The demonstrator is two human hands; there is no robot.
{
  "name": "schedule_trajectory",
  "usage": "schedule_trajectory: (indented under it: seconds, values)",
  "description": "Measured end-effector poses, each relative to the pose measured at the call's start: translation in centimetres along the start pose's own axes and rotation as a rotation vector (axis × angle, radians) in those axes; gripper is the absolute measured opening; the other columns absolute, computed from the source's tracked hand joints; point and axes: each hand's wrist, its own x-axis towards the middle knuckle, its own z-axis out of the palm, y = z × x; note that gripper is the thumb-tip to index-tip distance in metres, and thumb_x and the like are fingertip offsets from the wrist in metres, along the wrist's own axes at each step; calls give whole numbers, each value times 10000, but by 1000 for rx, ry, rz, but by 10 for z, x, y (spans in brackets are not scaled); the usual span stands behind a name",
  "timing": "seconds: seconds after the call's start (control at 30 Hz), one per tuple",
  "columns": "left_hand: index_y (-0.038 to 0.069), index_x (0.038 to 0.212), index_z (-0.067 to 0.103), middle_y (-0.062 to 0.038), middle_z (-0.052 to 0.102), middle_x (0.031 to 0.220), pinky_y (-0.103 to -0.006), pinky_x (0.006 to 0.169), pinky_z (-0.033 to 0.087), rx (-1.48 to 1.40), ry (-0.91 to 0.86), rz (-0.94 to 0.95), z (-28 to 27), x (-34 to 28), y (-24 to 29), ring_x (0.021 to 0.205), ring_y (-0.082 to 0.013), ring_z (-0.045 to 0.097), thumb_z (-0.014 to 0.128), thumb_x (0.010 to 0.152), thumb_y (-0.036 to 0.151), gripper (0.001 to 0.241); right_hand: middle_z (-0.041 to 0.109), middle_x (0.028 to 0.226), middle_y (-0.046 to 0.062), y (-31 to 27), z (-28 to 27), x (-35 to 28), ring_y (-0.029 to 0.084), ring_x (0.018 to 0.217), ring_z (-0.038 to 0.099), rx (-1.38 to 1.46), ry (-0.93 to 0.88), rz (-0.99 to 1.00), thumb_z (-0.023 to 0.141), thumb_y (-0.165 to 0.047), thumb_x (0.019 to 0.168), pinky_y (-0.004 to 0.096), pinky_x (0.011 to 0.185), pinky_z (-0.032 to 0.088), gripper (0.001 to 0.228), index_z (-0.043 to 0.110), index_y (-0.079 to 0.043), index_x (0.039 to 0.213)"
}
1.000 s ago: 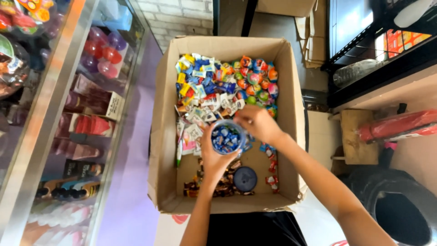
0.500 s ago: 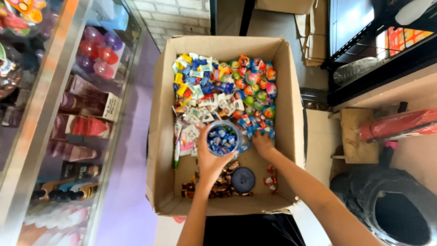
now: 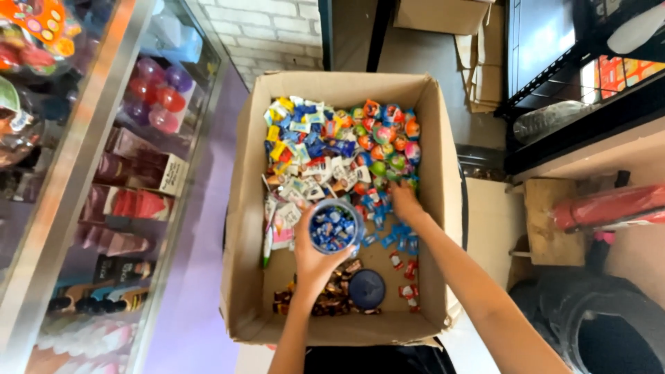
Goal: Sort various packaged candies and snacks from a box into plastic jars on a store shelf.
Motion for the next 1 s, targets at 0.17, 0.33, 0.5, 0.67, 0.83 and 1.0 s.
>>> schedule_trajectory:
  seconds: [0.17, 0.33, 0.5, 0.67, 0.83, 1.0]
  values:
    - [48, 1472, 458, -151, 570, 1374, -406, 1089, 482, 19, 15, -2, 2, 1, -1, 1271, -282, 594, 970, 595, 160, 1021, 339, 1430, 310, 1, 39, 1, 587, 1287, 382, -79, -29, 62, 818, -88, 718, 635, 1051, 410, 852, 388, -85, 1453]
    - [39, 1479, 454, -153, 572, 1383, -410, 1099, 475, 10, 22, 5, 3, 0, -6, 1280, -288, 591, 967, 590, 166, 1034, 328, 1497, 239, -15, 20, -6, 605, 1318, 372, -40, -162, 196, 921, -156, 676, 606, 1006, 474, 922, 428, -206, 1453]
    - [50, 1471, 463, -155, 568, 1385, -410, 1100, 467, 18, 10, -18, 2, 1, 2, 1286, -287, 584, 974, 592, 170, 1023, 507, 1317, 277, 5, 12, -6, 493, 1140, 587, 98, -165, 23, 935, -112, 612, 517, 922, 544, 812, 562, -146, 1332]
    - [46, 1476, 460, -152, 573, 1386, -415, 1107, 457, 30, 2, -11, 0, 2, 3, 1291, -293, 581, 970, 600, 169, 1020, 726, 969, 147, 32, 15, 11, 360, 989, 720, 55, -378, 38, 893, -127, 643, 472, 826, 582, 414, 687, -95, 1000]
    - [48, 1464, 465, -154, 576, 1380, -419, 1109, 456, 41, 22, 20, 1, 2, 1, 1284, -295, 583, 971, 592, 170, 1015, 711, 912, 152, -25, -67, 10, 328, 918, 704, -19, -531, -10, 949, -171, 578, 440, 777, 572, 463, 646, -64, 912]
    - [47, 1461, 467, -155, 576, 1373, -417, 1098, 466, 51, 21, 14, -1, 0, -5, 1275, -295, 588, 971, 593, 179, 1012, 740, 898, 175, -50, -49, 8, 338, 866, 723, 257, -393, -106, 668, -196, 824, 453, 763, 571, 187, 664, -94, 981]
